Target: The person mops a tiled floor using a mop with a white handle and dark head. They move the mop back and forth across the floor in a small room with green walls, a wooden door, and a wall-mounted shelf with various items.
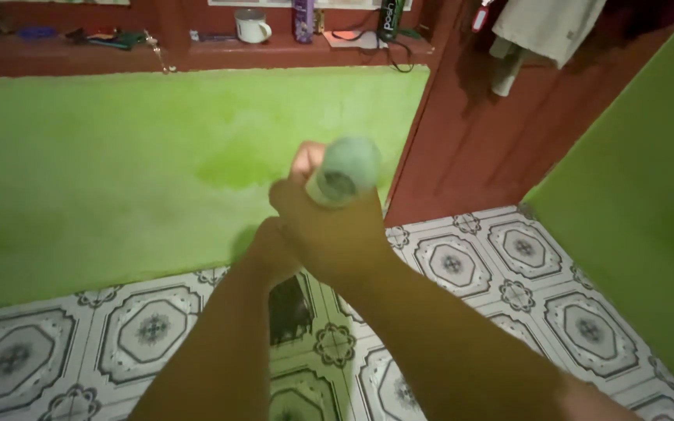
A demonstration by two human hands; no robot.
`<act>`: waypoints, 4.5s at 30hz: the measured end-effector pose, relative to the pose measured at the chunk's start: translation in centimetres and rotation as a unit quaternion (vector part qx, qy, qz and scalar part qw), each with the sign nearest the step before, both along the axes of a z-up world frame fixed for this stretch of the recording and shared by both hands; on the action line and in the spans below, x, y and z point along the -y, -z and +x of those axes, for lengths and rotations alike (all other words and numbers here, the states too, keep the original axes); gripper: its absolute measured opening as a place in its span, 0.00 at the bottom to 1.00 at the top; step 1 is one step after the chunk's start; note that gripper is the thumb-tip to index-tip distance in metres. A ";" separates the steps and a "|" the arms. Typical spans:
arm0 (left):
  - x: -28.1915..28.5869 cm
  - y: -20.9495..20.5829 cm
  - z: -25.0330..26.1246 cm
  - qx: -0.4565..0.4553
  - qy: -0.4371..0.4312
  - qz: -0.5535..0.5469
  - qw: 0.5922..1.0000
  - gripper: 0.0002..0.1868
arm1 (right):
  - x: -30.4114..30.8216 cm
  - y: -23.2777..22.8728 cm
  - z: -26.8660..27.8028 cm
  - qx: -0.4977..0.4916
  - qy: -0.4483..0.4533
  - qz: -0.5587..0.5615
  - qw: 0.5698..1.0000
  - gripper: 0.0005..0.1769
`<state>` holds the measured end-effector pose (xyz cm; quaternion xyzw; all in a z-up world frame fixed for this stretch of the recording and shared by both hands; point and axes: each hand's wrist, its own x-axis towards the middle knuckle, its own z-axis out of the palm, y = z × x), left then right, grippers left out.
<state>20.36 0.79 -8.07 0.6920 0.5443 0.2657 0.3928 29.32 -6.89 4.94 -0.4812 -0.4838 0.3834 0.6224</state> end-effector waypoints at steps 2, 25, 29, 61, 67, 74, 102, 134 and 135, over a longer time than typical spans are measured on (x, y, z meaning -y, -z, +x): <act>-2.0 2.4 0.4 -0.001 0.011 0.039 0.999 0.15 | -1.7 2.3 1.4 0.160 0.019 -0.021 0.987 0.07; 2.0 2.2 7.4 0.100 0.037 -0.030 0.994 0.06 | 4.6 -3.1 8.5 0.176 0.016 -0.045 0.983 0.08; 6.8 -2.3 9.7 0.079 -0.001 -0.038 0.996 0.07 | 7.2 -7.2 9.2 0.162 0.036 -0.126 0.978 0.07; -0.3 2.8 13.2 0.086 -0.055 0.000 0.995 0.08 | 1.7 -5.5 10.8 0.028 0.079 -0.153 0.985 0.04; -5.4 3.2 14.7 0.072 -0.038 0.070 0.994 0.08 | -2.3 -0.3 13.8 0.060 0.044 -0.065 0.995 0.09; -6.1 6.2 17.1 0.050 -0.021 0.116 0.992 0.10 | -2.8 0.4 17.0 0.135 0.014 -0.029 0.990 0.08; 6.5 -2.1 31.4 0.111 -0.075 -0.106 0.985 0.05 | 6.3 -9.9 29.0 0.098 0.081 -0.142 0.982 0.08; -3.5 1.6 38.2 0.158 -0.154 -0.028 0.975 0.05 | -3.1 2.4 37.8 0.110 -0.123 0.038 0.986 0.10; -2.6 2.1 38.4 0.157 -0.161 -0.033 0.974 0.05 | -2.4 1.2 38.3 0.109 -0.129 0.032 0.985 0.10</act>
